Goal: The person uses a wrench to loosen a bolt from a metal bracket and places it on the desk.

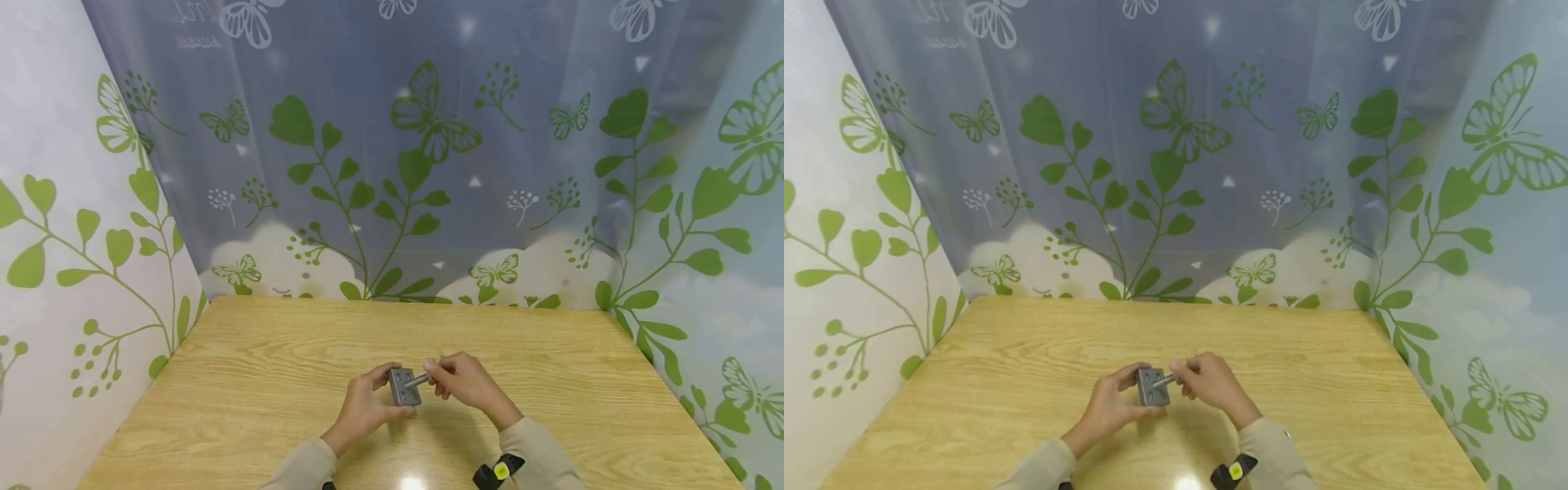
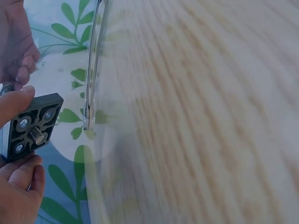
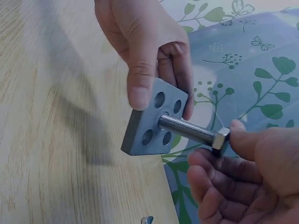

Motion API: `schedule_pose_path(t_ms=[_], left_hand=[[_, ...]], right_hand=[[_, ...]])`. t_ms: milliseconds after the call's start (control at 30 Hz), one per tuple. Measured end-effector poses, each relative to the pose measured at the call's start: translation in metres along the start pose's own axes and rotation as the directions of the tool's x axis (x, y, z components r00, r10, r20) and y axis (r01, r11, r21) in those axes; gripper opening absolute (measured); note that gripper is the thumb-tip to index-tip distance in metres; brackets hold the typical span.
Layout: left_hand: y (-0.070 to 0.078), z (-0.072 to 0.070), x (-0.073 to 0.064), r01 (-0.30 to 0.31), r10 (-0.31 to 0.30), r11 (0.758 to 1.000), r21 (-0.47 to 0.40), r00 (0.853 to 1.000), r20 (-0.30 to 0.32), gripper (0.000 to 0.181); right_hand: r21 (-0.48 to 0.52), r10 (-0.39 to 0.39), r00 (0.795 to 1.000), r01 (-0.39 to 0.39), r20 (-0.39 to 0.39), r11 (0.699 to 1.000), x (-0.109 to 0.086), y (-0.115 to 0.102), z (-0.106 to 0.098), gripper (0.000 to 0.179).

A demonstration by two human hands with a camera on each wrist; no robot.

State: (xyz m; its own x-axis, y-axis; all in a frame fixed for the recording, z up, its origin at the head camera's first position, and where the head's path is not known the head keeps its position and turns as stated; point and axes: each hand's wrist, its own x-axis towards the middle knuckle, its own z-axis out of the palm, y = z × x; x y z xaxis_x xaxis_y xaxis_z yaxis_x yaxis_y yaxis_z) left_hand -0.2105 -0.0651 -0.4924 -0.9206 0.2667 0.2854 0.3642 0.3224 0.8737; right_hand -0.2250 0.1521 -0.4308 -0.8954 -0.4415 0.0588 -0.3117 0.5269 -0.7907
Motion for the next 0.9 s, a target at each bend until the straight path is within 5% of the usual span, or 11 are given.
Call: schedule_pose_path(t_ms=[300,633,900], left_hand=[[-0.0009,0.0019,-0.0027,-0.013,0.013,1.000,-0.011,1.000,0.013,0.073],[0.0018,0.0034,-0.0015,-0.019,0.020,0.998,-0.065,1.000,0.014,0.068],[-0.0001,0.0014,-0.0013,-0.023,0.023,0.999,-0.033,1.000,0.003,0.071]], right_hand=[[-0.055,-0.072,0.996,0.075,0.060,0.996,-0.0021,-0.0012,-0.0052,0.014],[-0.060,-0.123,0.990,0.127,0.063,0.990,-0.0035,-0.0023,-0.0085,0.016],[-0.048,-0.056,0.997,0.059,0.057,0.997,-0.0033,-0.0020,-0.0086,0.033]])
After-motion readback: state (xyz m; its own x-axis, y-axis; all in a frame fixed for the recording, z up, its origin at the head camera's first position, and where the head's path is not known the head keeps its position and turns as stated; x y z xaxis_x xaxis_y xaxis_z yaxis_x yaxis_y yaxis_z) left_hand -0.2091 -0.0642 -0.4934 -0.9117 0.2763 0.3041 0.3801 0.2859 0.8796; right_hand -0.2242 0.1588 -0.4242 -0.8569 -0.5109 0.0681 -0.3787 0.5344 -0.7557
